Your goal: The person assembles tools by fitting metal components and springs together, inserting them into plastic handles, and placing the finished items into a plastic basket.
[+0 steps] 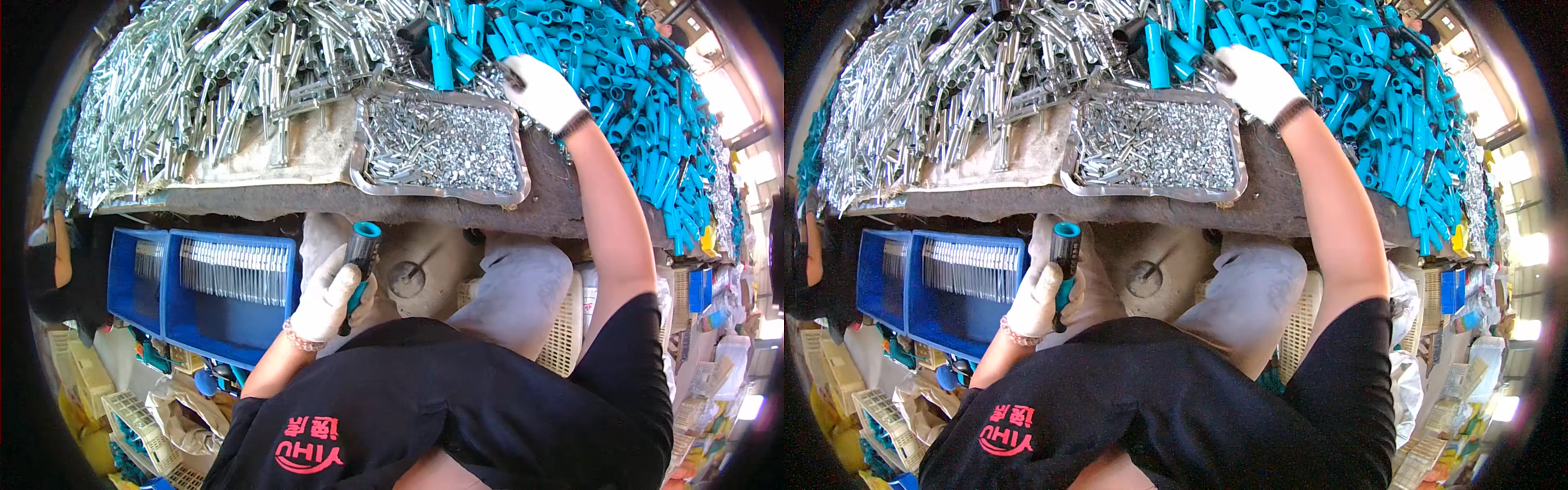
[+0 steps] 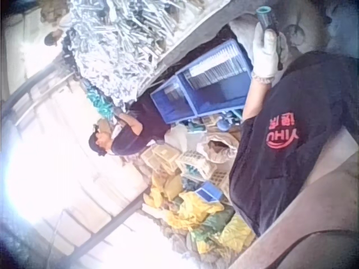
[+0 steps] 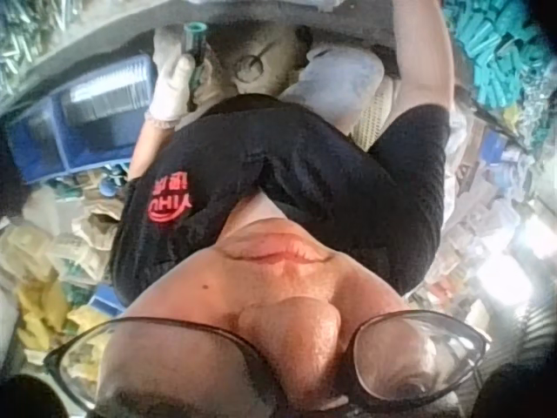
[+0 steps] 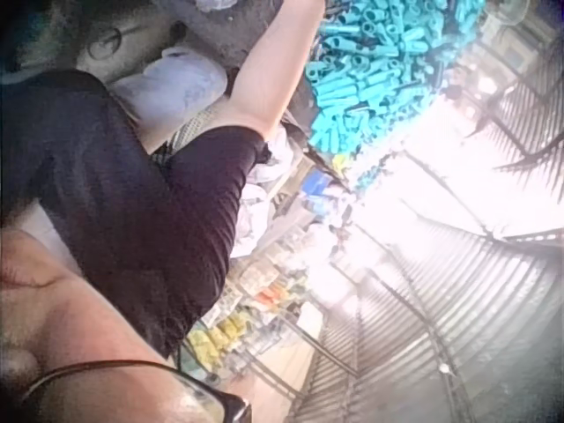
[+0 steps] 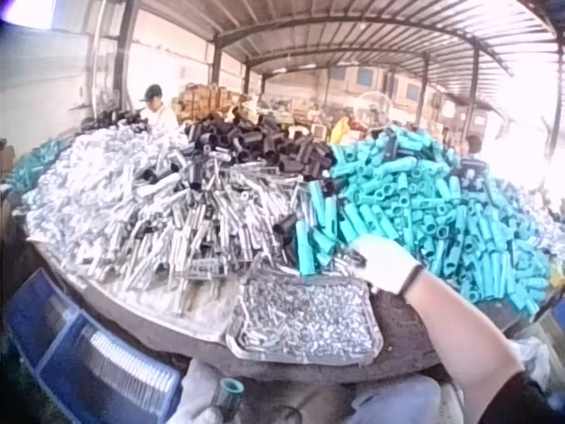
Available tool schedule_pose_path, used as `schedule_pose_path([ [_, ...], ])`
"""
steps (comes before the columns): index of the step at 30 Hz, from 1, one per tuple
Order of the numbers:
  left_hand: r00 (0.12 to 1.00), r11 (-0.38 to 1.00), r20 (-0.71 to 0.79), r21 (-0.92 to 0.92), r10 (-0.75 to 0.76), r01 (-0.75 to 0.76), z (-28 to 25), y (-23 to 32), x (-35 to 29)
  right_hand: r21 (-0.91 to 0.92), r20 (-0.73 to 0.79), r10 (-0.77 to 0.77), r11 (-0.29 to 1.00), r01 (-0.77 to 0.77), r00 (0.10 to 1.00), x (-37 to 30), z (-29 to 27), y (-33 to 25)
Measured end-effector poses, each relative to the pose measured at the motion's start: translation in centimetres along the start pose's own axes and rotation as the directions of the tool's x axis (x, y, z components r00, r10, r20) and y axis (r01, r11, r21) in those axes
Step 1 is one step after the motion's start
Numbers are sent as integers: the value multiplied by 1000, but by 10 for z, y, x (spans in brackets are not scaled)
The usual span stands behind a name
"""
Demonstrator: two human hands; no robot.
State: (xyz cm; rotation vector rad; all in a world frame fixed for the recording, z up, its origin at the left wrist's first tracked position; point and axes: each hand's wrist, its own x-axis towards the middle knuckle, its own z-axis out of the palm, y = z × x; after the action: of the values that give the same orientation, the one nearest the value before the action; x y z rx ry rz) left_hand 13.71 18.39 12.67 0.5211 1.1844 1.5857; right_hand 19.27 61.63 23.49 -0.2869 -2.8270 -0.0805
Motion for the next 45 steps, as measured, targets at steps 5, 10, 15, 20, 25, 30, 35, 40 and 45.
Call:
schedule_pose_path([
  [5, 995, 997, 62, 25, -80, 79, 15, 0, 11, 65, -12, -47, 997, 47, 999, -76, 13, 6],
  [10, 991, 992, 115, 114, -63, 50, 36, 0, 22, 109, -225, -23, 993, 49, 974, -104, 12, 23],
  [15, 990, 990, 100, 108, -103, 92, 45, -5, 22, 36, -214, 129, 992, -124, 968, -124, 18, 23],
  [20, 989, 988, 111, 126, -101, 87, 47, -10, 16, 112, -263, 228, 972, -205, 937, -134, 26, 29],
  [25, 992, 987, 92, 141, -86, 72, 50, -9, 11, 214, -159, 250, 953, -214, 955, -135, 28, 21],
  [30, 990, 985, 103, 150, -95, 79, 52, -6, 10, 108, -169, 103, 990, -86, 980, -132, 35, 13],
  [35, 997, 981, 63, 189, -49, 37, 52, -4, 7, 380, -338, 355, 899, -218, 871, -131, 34, 15],
  [40, 998, 976, 43, 216, -50, 39, 52, -5, 5, 326, -168, 454, 863, -385, 875, -151, 35, 26],
  [45, 996, 979, 59, 196, -60, 47, 51, -8, 9, -20, -524, 366, 898, -440, 769, -164, 40, 17],
])
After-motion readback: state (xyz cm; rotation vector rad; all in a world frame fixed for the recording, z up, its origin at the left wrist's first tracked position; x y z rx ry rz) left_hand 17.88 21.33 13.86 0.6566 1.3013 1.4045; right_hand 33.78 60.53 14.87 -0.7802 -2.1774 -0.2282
